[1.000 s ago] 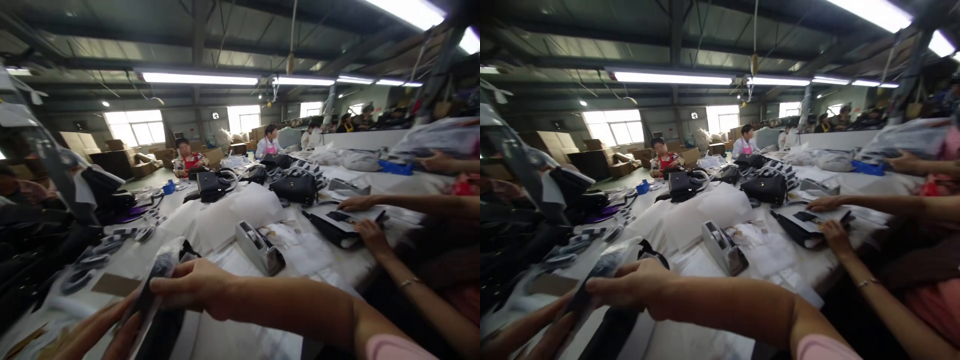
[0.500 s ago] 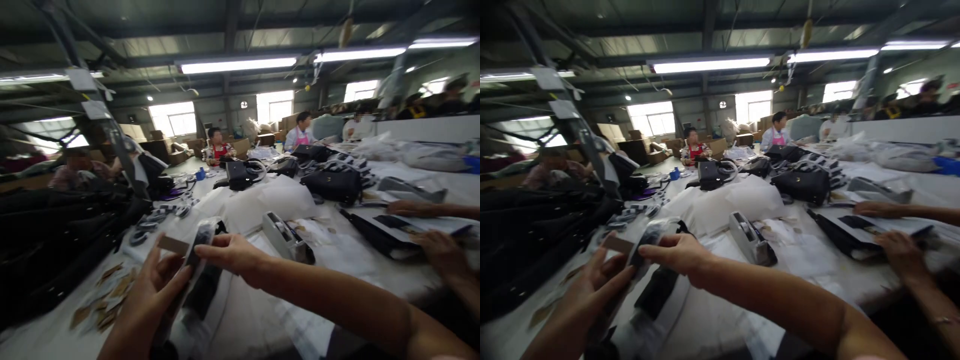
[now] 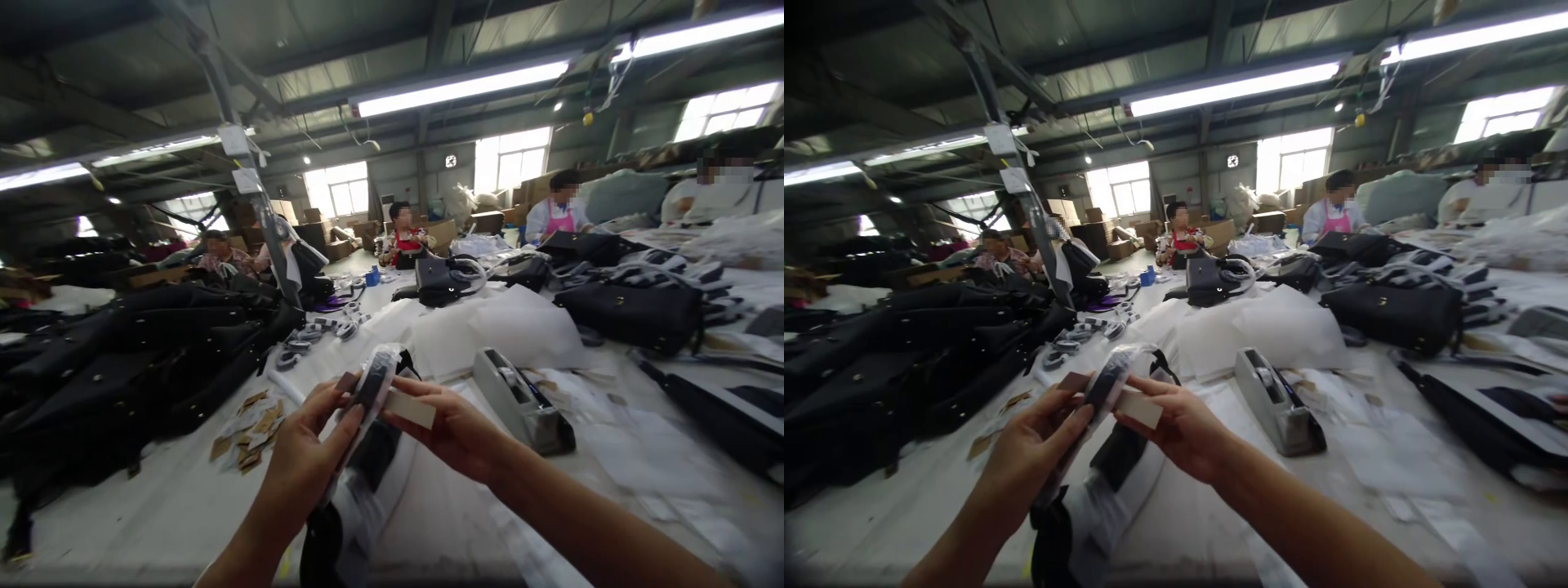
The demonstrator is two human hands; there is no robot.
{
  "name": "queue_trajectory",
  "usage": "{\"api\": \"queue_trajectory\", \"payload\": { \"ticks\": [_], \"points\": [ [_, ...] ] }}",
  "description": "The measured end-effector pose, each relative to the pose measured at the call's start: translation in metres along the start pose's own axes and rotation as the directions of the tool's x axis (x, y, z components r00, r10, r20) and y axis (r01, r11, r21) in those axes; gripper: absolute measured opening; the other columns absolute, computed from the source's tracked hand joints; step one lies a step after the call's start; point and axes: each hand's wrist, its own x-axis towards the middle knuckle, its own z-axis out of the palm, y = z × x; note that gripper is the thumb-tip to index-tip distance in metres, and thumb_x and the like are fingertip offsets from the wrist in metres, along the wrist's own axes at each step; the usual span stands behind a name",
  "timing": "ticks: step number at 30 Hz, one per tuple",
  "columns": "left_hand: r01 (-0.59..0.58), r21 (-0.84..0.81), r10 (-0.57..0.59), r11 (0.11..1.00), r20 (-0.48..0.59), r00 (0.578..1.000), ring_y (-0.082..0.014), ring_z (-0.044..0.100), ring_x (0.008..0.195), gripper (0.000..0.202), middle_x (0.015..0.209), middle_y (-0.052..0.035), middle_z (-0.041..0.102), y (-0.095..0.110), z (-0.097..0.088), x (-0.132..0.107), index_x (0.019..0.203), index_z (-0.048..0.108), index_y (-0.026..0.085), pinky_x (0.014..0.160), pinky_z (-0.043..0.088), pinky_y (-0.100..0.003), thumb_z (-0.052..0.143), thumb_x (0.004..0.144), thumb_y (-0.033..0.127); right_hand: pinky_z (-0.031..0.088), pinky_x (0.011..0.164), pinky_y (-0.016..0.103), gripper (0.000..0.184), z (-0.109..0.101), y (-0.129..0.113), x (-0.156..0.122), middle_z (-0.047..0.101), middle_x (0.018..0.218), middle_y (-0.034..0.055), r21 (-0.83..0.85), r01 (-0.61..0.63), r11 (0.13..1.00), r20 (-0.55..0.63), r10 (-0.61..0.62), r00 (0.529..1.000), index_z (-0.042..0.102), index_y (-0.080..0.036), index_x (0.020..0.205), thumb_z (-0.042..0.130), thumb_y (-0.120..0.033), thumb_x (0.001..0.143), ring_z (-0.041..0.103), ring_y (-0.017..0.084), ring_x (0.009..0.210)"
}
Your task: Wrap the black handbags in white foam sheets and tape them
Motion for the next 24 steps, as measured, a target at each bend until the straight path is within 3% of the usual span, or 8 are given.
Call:
{"api": "queue_trajectory", "payload": {
  "ticks": [2, 5, 12, 18, 24],
  "points": [
    [-0.048, 0.027, 0.048, 0.998, 0.004, 0.999, -0.0254, 0.065, 0.111, 0.042, 0.125, -0.0084, 0.067, 0.005, 0.001, 0.001, 0.121, 0.069, 0.025, 0.098, 0.052, -0.036, 0.071, 0.083, 0.042, 0.045, 0.104, 0.027, 0.049, 0.005, 0.006, 0.0, 0.071, 0.117, 0.0071, -0.051, 0.066, 0.997, 0.028, -0.065, 0.998, 0.072, -0.017, 0.118, 0.082, -0.016, 0.07, 0.066, 0.016, 0.106],
    [-0.121, 0.089, 0.123, 0.989, -0.016, 0.992, -0.0268, 0.061, 0.119, 0.038, 0.127, -0.0075, 0.066, 0.013, 0.005, 0.0, 0.118, 0.071, 0.025, 0.106, 0.046, -0.038, 0.071, 0.083, 0.04, 0.042, 0.107, 0.033, 0.045, 0.015, 0.013, 0.001, 0.071, 0.116, 0.0089, -0.092, 0.141, 0.986, 0.018, -0.139, 0.99, 0.074, -0.017, 0.113, 0.085, -0.034, 0.073, 0.064, 0.02, 0.113],
    [-0.223, 0.257, 0.25, 0.94, -0.079, 0.965, -0.0235, 0.063, 0.112, 0.026, 0.115, -0.0038, 0.07, 0.017, 0.011, -0.005, 0.107, 0.075, 0.028, 0.102, 0.047, -0.033, 0.071, 0.083, 0.037, 0.047, 0.093, 0.031, 0.044, 0.023, 0.028, 0.009, 0.073, 0.112, 0.0076, -0.217, 0.222, 0.951, -0.096, -0.247, 0.964, 0.075, -0.019, 0.108, 0.081, -0.049, 0.076, 0.064, 0.023, 0.11],
    [-0.116, 0.267, 0.144, 0.957, -0.089, 0.986, -0.0249, 0.066, 0.108, 0.028, 0.11, -0.0042, 0.074, 0.013, 0.008, -0.004, 0.105, 0.074, 0.025, 0.096, 0.049, -0.034, 0.073, 0.081, 0.039, 0.047, 0.085, 0.03, 0.046, 0.023, 0.028, 0.012, 0.073, 0.114, 0.0067, -0.307, 0.207, 0.929, -0.13, -0.256, 0.958, 0.071, -0.02, 0.11, 0.079, -0.051, 0.077, 0.064, 0.023, 0.105],
    [-0.12, 0.297, 0.146, 0.947, -0.066, 0.987, -0.0227, 0.071, 0.091, 0.024, 0.096, -0.0024, 0.076, 0.032, 0.006, -0.006, 0.099, 0.074, 0.024, 0.082, 0.053, -0.031, 0.063, 0.087, 0.042, 0.046, 0.091, 0.033, 0.04, 0.025, 0.029, 0.015, 0.073, 0.11, 0.0056, -0.301, 0.253, 0.92, -0.13, -0.302, 0.944, 0.07, -0.021, 0.105, 0.081, -0.046, 0.075, 0.064, 0.024, 0.106]
  ]
}}
